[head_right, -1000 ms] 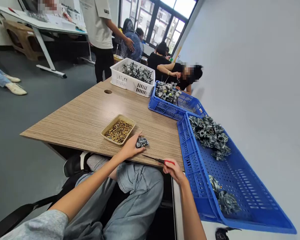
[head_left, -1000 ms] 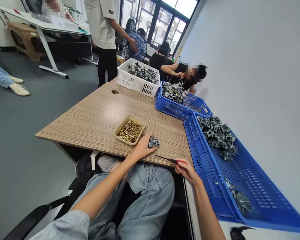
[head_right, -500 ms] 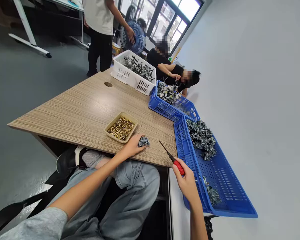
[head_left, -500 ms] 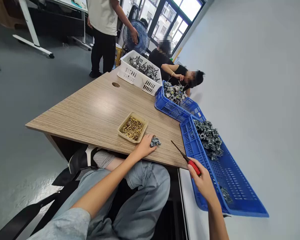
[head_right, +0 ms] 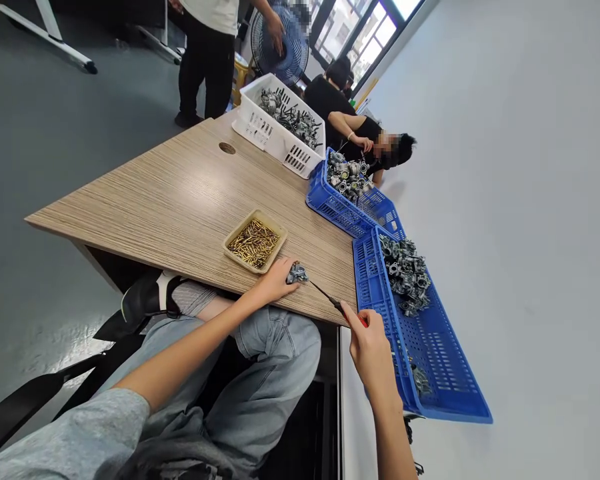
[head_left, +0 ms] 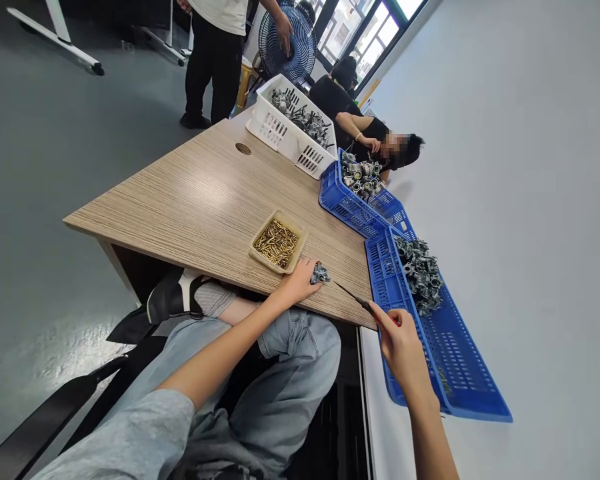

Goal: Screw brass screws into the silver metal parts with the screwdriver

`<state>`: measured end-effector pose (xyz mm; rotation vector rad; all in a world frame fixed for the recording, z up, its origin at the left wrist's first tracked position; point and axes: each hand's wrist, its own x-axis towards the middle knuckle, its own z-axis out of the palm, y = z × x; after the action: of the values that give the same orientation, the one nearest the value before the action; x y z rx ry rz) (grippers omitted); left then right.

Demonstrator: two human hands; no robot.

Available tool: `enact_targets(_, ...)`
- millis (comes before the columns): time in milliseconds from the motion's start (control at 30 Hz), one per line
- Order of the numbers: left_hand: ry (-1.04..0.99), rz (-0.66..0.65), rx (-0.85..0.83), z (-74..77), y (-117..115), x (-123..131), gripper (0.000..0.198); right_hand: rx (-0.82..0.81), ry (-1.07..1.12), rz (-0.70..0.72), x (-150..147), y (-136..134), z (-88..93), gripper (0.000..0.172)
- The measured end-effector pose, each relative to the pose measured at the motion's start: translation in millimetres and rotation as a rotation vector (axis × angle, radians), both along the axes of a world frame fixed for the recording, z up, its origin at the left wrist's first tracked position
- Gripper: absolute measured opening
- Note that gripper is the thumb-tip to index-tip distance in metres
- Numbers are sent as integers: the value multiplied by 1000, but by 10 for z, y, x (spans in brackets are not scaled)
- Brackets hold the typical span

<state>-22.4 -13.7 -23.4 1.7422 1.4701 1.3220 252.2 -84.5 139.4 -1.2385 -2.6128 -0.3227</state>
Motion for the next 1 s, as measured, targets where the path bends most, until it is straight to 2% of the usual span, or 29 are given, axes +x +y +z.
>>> enact_targets(200,3,-1,-8,22,-19,-3,57,142,-130,48,-19,3,-16,74)
enact_targets(333,15,-2,-3,43,-35,-10,56,152,-155,42,-83,-3,8,72)
enact_targets(500,29,3,-12,70,-45,-12,55,-28,-11,17,-162,-10,19,50)
enact_targets(633,27,-1,-14,76,-48,-9,54,-205,128,2,-196,-16,20,40)
enact_targets(767,22,0,-10,57,-44,-3,54,-387,233,-35,-232,-10,45,37)
enact_targets(1000,19,4,-16,30,-46,1,52,-421,266,-106,-224,17,41,41)
